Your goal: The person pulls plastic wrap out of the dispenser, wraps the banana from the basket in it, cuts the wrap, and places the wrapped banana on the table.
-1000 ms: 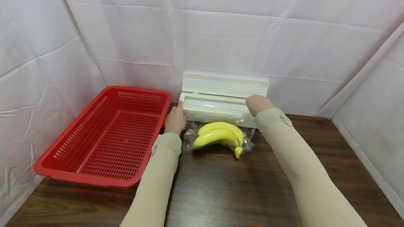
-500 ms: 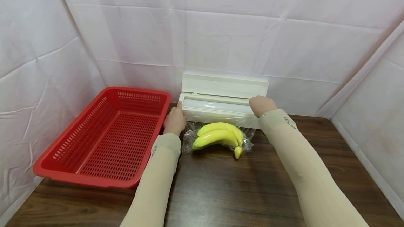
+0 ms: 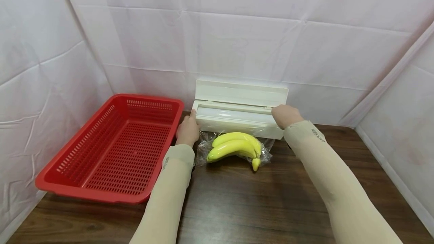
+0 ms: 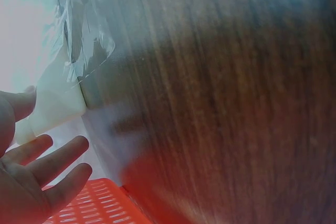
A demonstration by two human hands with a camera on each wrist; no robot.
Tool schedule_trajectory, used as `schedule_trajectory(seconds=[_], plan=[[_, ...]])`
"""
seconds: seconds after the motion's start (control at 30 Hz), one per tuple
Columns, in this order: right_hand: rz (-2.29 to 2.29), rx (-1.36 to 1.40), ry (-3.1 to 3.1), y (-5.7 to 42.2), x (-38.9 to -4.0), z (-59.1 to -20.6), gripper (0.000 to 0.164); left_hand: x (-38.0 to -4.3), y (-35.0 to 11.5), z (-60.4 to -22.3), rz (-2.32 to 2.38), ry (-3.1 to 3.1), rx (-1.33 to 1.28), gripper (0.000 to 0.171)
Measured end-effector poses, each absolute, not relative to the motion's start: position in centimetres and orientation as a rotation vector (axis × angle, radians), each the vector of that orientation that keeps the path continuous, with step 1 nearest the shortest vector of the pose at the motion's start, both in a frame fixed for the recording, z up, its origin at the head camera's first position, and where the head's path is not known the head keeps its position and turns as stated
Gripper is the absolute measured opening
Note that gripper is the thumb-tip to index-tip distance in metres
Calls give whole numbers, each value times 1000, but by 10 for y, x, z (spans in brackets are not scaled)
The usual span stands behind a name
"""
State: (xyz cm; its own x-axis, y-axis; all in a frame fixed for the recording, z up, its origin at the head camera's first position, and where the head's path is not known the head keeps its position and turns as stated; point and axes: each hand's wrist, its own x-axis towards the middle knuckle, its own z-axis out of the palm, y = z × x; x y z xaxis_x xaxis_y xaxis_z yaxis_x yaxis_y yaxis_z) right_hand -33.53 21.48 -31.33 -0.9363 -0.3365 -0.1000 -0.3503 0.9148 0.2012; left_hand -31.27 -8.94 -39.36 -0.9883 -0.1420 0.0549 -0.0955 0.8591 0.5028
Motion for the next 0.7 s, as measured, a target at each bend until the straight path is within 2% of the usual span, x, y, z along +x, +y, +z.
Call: schedule_trajectory(seconds=[0.2,0.33,0.47,0.6,0.7], plan=[[317,-550,3016,229,-337,-321,21,-311,-93,-394,-787,-2939,174,66],[196,-568,3058,230,-337,-328,27,-311,-101,-394,-775,-2929,193,65],[8,-550,3127,232,-333,-340,18,-312,-107,-394,-775,-2931,208,66],[-191,-504,3198,232,-327,-355,32,-311,-110,-394,-802,-2940,230,67],[-293,-542,3246,230,-325,-364,34,-309,-112,-393,-835,-2948,245,67]])
